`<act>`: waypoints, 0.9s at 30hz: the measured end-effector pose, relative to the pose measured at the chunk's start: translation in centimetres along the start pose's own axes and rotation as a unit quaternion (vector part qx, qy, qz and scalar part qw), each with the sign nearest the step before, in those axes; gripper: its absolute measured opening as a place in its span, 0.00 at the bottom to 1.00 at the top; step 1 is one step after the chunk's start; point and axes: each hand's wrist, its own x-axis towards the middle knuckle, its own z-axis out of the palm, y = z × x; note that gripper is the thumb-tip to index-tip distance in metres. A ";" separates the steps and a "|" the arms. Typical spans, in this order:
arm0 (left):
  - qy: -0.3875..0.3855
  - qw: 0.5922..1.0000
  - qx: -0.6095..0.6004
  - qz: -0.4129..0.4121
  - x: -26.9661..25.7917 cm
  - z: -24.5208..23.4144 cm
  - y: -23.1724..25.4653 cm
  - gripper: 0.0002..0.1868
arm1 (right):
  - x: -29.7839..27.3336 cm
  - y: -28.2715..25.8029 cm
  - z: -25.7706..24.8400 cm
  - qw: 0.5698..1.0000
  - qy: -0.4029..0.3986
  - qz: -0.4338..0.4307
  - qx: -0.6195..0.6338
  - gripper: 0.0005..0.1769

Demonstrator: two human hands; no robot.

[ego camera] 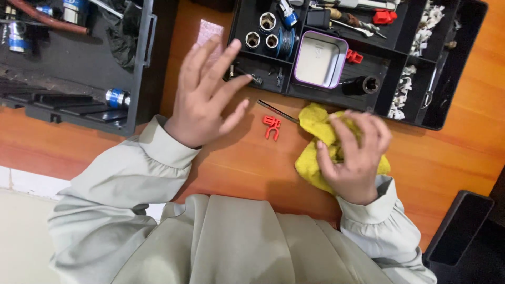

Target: Assembling and cleaning small mechanical parts using a cloth and an Allen key at a desk.

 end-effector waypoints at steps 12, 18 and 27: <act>-0.023 0.998 0.014 -0.055 0.0 0.0 -0.9 0.07 | 0.1 0.7 0.4 0.995 -0.059 0.072 -0.042 0.36; -0.036 0.998 0.005 -0.054 0.2 0.0 -0.8 0.07 | -0.3 1.1 0.5 0.995 -0.053 0.073 -0.049 0.28; -0.057 0.995 -0.051 -0.064 1.6 -0.2 -0.1 0.09 | -0.1 1.9 0.3 0.996 -0.044 0.058 -0.045 0.25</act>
